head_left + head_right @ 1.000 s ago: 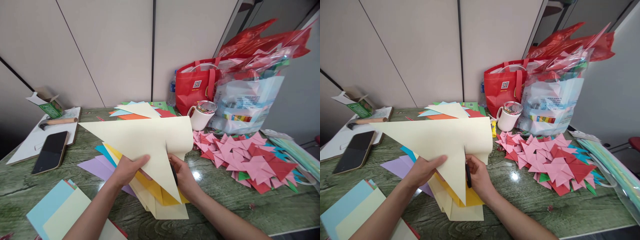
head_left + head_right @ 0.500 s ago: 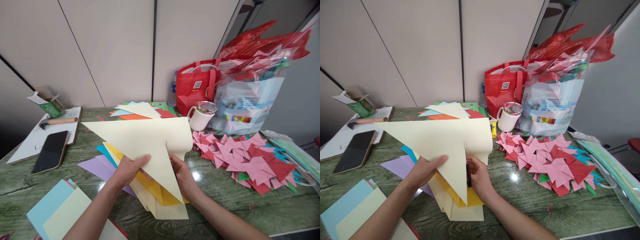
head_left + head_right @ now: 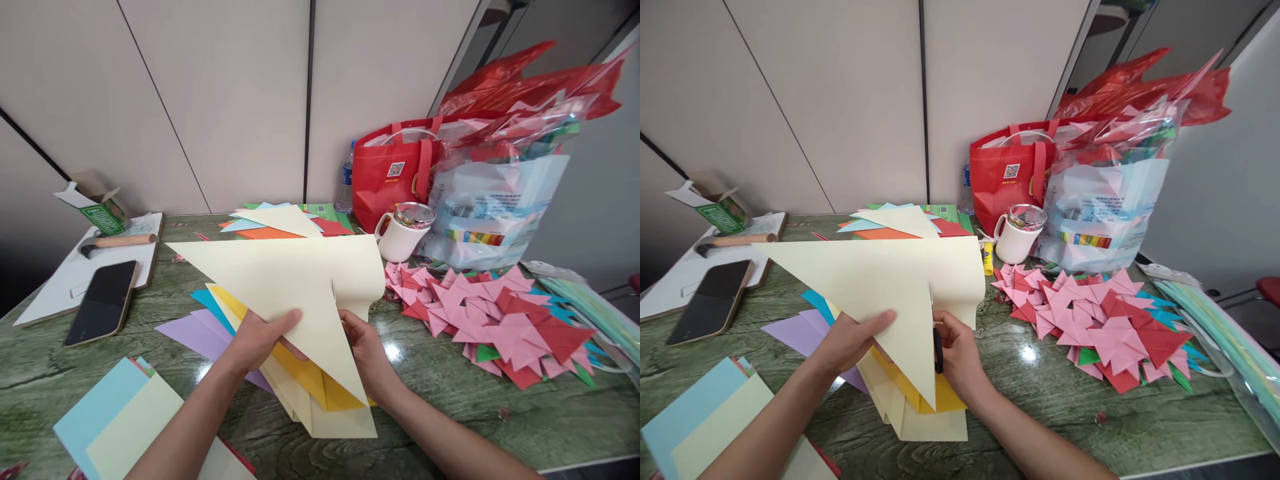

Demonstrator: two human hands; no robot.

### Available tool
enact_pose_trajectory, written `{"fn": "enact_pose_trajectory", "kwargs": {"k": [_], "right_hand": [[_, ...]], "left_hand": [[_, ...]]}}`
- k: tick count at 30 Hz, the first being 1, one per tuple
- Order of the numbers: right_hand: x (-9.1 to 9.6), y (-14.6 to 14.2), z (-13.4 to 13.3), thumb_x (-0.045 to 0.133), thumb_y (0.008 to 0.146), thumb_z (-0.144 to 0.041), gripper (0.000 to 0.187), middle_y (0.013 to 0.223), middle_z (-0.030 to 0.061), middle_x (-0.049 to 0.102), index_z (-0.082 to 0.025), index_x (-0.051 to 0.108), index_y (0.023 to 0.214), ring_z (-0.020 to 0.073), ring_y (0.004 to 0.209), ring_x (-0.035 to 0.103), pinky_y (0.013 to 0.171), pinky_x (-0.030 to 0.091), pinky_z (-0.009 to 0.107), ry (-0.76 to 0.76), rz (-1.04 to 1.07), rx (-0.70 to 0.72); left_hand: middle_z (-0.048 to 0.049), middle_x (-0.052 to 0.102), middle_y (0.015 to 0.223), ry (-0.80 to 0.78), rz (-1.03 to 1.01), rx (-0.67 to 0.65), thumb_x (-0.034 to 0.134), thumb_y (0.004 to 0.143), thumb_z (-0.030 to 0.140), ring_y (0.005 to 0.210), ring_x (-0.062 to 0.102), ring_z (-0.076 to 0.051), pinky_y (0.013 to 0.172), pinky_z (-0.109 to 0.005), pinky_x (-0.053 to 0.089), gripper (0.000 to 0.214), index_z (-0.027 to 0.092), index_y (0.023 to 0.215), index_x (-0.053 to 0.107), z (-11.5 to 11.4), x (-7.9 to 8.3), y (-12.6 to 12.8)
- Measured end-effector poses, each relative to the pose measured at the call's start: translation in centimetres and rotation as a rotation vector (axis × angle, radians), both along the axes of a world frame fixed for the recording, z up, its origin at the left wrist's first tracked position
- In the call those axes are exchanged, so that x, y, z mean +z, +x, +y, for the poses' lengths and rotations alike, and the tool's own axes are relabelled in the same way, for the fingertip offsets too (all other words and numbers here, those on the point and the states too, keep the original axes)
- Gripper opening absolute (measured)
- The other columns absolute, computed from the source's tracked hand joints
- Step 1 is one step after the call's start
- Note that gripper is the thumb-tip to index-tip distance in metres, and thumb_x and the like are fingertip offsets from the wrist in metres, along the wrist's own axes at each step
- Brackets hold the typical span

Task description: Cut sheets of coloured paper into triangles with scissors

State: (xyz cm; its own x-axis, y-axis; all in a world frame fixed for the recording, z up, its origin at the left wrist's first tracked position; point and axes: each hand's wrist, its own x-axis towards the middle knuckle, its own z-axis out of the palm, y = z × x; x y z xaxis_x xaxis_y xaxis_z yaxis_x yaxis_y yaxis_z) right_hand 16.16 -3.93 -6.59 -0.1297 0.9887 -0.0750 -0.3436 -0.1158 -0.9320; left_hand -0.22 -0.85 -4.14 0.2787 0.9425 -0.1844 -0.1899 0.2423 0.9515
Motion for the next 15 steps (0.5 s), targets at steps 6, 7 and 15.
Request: {"fn": "enact_pose_trajectory", "kwargs": {"k": [6, 7, 15], "right_hand": [[-0.15, -0.04, -0.03, 0.074, 0.060, -0.020, 0.024, 0.070, -0.0006, 0.071, -0.019, 0.063, 0.081, 0.0155, 0.058, 0.063, 0.053, 0.048, 0.023, 0.015, -0.004, -0.019], [-0.17, -0.03, -0.03, 0.074, 0.060, -0.019, 0.023, 0.070, -0.0005, 0.071, -0.019, 0.063, 0.081, 0.0154, 0.058, 0.063, 0.054, 0.049, 0.023, 0.017, -0.003, -0.019], [-0.53, 0.18, 0.07, 0.072, 0.061, -0.019, 0.021, 0.065, -0.0013, 0.069, -0.018, 0.064, 0.080, 0.0119, 0.055, 0.060, 0.050, 0.045, 0.019, 0.005, -0.003, -0.027]], "left_hand": [[-0.0080, 0.067, 0.101, 0.012, 0.015, 0.015, 0.068, 0.070, 0.029, 0.073, 0.066, -0.021, 0.053, -0.030, 0.056, 0.035, 0.017, 0.102, 0.060, 0.07, -0.37, -0.10], [-0.0081, 0.067, 0.103, 0.022, 0.024, 0.032, 0.068, 0.070, 0.030, 0.077, 0.065, -0.022, 0.058, -0.031, 0.056, 0.036, 0.017, 0.102, 0.060, 0.12, -0.37, -0.09], [-0.0088, 0.064, 0.113, 0.056, -0.056, 0.170, 0.069, 0.068, 0.033, 0.099, 0.059, -0.028, 0.071, -0.034, 0.054, 0.057, 0.020, 0.121, 0.051, 0.58, 0.36, -0.06]]}}
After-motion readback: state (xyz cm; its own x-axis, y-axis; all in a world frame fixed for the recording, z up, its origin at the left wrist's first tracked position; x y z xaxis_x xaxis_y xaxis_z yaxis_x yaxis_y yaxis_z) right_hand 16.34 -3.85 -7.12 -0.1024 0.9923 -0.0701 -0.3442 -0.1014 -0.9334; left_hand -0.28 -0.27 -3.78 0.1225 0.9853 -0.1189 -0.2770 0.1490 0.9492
